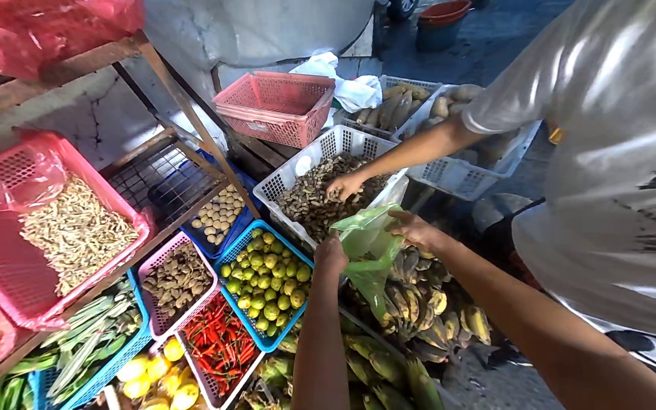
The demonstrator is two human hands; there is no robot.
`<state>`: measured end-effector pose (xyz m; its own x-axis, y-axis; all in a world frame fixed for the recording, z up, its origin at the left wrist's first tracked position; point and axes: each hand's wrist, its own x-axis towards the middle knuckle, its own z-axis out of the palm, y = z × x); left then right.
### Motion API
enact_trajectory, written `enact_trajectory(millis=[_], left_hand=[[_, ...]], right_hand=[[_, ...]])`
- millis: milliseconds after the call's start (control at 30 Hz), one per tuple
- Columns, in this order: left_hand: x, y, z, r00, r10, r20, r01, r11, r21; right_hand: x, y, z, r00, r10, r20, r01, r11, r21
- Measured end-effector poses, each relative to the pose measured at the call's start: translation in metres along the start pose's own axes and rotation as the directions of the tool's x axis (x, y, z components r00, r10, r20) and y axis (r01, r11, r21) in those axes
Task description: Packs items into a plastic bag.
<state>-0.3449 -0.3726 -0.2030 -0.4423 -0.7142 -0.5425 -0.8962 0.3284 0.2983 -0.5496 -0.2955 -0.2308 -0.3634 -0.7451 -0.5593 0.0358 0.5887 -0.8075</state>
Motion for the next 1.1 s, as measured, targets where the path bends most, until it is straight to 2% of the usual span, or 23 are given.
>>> enact_trajectory(millis=[1100], left_hand=[[-0.0021,0.0006,-0.004,1.0,0.004,0.024,-0.004,1.0,0.015]], right_hand=[[0.0025,-0.0001,-0.0012,0.999,-0.037,0.01,0.037,0.999,-0.002]])
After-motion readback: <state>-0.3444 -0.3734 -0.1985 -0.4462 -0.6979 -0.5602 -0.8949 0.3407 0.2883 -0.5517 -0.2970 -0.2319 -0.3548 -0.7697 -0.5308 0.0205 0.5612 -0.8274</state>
